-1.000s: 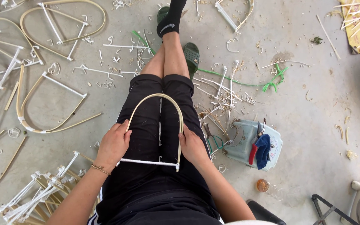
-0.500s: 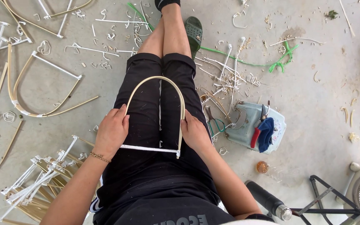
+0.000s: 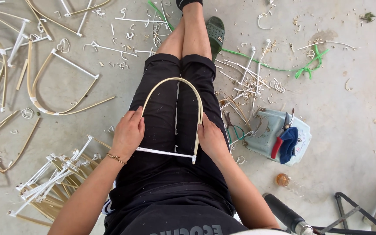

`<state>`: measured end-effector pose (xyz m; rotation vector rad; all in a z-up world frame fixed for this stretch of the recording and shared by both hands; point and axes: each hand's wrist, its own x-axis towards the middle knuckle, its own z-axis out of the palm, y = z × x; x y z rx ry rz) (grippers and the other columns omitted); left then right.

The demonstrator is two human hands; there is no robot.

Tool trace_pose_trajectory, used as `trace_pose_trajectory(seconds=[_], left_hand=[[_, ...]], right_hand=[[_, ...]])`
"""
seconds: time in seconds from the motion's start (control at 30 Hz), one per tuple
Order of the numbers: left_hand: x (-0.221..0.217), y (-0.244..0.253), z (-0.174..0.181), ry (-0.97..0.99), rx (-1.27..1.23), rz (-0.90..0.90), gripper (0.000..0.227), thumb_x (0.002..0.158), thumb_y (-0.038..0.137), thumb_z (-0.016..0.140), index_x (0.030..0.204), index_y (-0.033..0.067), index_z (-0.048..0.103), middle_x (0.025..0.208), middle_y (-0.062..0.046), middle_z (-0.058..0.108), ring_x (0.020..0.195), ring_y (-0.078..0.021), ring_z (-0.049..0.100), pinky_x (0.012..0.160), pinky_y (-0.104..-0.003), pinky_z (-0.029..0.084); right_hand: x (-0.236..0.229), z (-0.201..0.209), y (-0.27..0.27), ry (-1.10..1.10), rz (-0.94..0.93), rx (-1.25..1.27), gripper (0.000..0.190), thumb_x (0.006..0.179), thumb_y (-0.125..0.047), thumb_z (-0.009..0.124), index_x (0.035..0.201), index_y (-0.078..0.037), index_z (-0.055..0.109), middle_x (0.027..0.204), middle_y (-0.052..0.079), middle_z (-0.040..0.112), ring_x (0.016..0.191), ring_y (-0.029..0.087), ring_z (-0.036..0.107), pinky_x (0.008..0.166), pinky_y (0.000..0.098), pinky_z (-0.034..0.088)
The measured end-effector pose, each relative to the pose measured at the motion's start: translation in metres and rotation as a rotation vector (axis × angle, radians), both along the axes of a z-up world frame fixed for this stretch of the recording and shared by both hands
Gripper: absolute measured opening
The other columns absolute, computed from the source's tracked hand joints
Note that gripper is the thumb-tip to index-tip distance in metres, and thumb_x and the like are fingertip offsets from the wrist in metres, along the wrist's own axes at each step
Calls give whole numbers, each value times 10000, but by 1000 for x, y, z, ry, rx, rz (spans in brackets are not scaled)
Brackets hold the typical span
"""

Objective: The recorder is assembling and wrapping rattan or bamboo components for furniture manufacturing.

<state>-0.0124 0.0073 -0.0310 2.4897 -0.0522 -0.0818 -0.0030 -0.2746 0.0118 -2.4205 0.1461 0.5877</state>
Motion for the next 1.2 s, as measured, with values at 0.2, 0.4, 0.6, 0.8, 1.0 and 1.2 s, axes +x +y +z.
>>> trace_pose_trajectory(seconds=[0.2, 0.4, 0.6, 0.8, 1.0, 1.2], left_hand=[[-2, -2, 11, -146, -37, 24, 360, 932, 67, 677, 1287, 5, 673, 1033, -123, 671, 878, -303, 669, 773, -405, 557], [-9, -2, 15, -210, -161, 99, 357, 961, 45, 683, 1317, 19, 669, 1078, -136, 672, 791, -247, 684, 696, -351, 568], [-14, 0, 14, -213, -298, 166, 346, 979, 115, 699, 1317, 49, 679, 1070, -107, 681, 768, -187, 682, 692, -302, 568], [-9, 5, 24, -12, -547, 206, 336, 1015, 112, 647, 1348, 70, 655, 1014, -60, 690, 763, -114, 680, 711, -252, 572], [72, 6, 96, 169, -821, -35, 339, 975, 81, 649, 1313, 52, 656, 1022, -51, 671, 856, -90, 685, 773, -241, 565], [134, -19, 71, 100, -593, -248, 277, 931, 115, 695, 1197, 35, 692, 1103, -62, 723, 907, -154, 718, 809, -286, 577]], right_hand=[[1, 4, -7, 123, -258, 390, 512, 993, -149, 588, 1489, -58, 505, 917, 106, 668, 723, 177, 592, 662, 319, 512], [-8, -20, -24, 245, -408, 804, 430, 1014, -205, 609, 1376, 26, 594, 902, 15, 636, 617, 49, 508, 569, 219, 471], [-11, -16, -23, 201, -386, 869, 392, 1019, -211, 614, 1328, 29, 625, 922, 13, 641, 636, 49, 516, 595, 211, 483], [-15, -11, -27, 139, -357, 864, 377, 1023, -201, 612, 1322, 30, 632, 922, 26, 645, 644, 52, 527, 600, 211, 488], [36, 61, -63, -116, -176, 726, 320, 1013, -114, 598, 1302, 22, 619, 983, 40, 661, 698, 63, 581, 658, 221, 523], [86, 36, -100, -234, 2, 588, 278, 987, -44, 613, 1259, 13, 605, 1015, 84, 699, 869, 115, 712, 791, 260, 581]])
